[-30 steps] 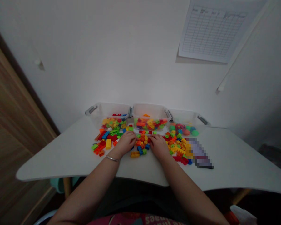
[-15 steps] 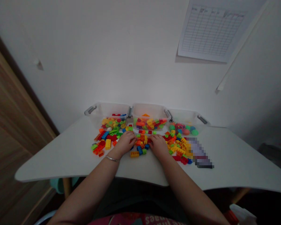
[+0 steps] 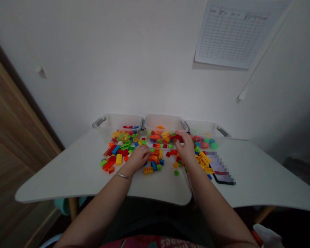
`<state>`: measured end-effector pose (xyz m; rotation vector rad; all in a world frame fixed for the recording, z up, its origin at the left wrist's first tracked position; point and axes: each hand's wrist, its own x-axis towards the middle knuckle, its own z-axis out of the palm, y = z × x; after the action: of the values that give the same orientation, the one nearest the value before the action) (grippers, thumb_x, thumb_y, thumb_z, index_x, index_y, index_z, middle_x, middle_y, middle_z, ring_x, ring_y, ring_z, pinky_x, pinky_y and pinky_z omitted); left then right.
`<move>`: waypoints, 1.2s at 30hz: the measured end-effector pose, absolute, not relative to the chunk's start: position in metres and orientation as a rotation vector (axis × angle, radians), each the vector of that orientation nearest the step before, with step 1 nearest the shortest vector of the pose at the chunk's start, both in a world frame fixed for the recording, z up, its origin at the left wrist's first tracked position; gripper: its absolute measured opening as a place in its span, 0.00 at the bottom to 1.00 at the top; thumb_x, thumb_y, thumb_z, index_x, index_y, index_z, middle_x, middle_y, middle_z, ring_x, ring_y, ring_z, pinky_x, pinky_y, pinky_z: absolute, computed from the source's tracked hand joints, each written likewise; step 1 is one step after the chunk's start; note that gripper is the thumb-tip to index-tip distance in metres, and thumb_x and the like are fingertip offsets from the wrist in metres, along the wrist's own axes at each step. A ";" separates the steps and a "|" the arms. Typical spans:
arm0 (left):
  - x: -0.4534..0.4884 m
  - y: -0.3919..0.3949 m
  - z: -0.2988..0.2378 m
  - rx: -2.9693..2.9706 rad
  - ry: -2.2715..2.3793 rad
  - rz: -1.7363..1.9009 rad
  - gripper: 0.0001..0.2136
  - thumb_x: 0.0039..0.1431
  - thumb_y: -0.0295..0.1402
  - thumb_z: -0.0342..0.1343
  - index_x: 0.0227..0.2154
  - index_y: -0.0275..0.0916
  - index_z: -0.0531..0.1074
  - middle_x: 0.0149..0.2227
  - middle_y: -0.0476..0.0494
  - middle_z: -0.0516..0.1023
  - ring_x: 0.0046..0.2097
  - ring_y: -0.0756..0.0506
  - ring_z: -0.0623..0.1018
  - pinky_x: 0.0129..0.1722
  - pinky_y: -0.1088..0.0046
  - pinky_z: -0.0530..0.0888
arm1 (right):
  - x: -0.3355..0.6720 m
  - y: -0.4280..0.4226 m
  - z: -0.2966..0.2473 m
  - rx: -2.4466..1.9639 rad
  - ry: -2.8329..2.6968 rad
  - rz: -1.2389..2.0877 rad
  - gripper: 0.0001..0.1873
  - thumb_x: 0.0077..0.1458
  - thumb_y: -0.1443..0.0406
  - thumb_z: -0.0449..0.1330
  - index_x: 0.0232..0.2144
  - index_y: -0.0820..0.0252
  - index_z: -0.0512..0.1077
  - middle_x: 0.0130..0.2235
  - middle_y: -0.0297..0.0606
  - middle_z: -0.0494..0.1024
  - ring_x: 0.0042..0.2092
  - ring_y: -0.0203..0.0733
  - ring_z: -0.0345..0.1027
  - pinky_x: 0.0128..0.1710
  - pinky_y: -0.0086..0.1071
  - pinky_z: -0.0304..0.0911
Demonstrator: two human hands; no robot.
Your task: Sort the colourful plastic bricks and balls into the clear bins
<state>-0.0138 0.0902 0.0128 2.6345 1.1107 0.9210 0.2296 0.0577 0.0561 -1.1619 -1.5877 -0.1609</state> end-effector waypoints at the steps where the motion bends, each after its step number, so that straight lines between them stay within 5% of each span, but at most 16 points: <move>1: -0.015 0.090 0.013 2.632 1.114 0.923 0.09 0.60 0.29 0.50 0.32 0.40 0.77 0.36 0.42 0.79 0.45 0.43 0.74 0.50 0.62 0.69 | 0.233 0.060 0.065 -1.150 -1.628 -0.208 0.17 0.51 0.71 0.51 0.42 0.60 0.73 0.45 0.45 0.75 0.49 0.46 0.67 0.52 0.44 0.65; 10: -0.019 0.089 0.013 2.615 1.124 0.922 0.09 0.60 0.29 0.50 0.32 0.39 0.77 0.36 0.42 0.78 0.45 0.43 0.73 0.50 0.62 0.69 | 0.260 0.103 0.103 -1.407 -1.799 -0.319 0.26 0.45 0.78 0.48 0.42 0.62 0.77 0.50 0.43 0.77 0.51 0.45 0.69 0.56 0.43 0.62; 23: -0.016 0.091 0.011 2.613 1.116 0.906 0.09 0.60 0.29 0.50 0.32 0.38 0.76 0.36 0.42 0.78 0.43 0.44 0.74 0.48 0.64 0.69 | 0.251 0.093 0.085 -1.672 -2.002 -0.477 0.23 0.53 0.69 0.53 0.52 0.67 0.71 0.48 0.50 0.77 0.50 0.53 0.69 0.55 0.47 0.58; 36: -0.015 0.090 0.013 2.621 1.112 0.900 0.09 0.60 0.30 0.50 0.31 0.38 0.76 0.35 0.41 0.78 0.42 0.44 0.74 0.48 0.64 0.70 | 0.249 0.079 0.077 -1.342 -1.559 -0.166 0.28 0.48 0.71 0.51 0.53 0.63 0.66 0.51 0.48 0.74 0.52 0.50 0.67 0.55 0.48 0.61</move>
<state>-0.0145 0.0898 0.0131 2.6210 1.1117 0.9001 0.2487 0.0793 0.0771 -1.3421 -1.5592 -0.1659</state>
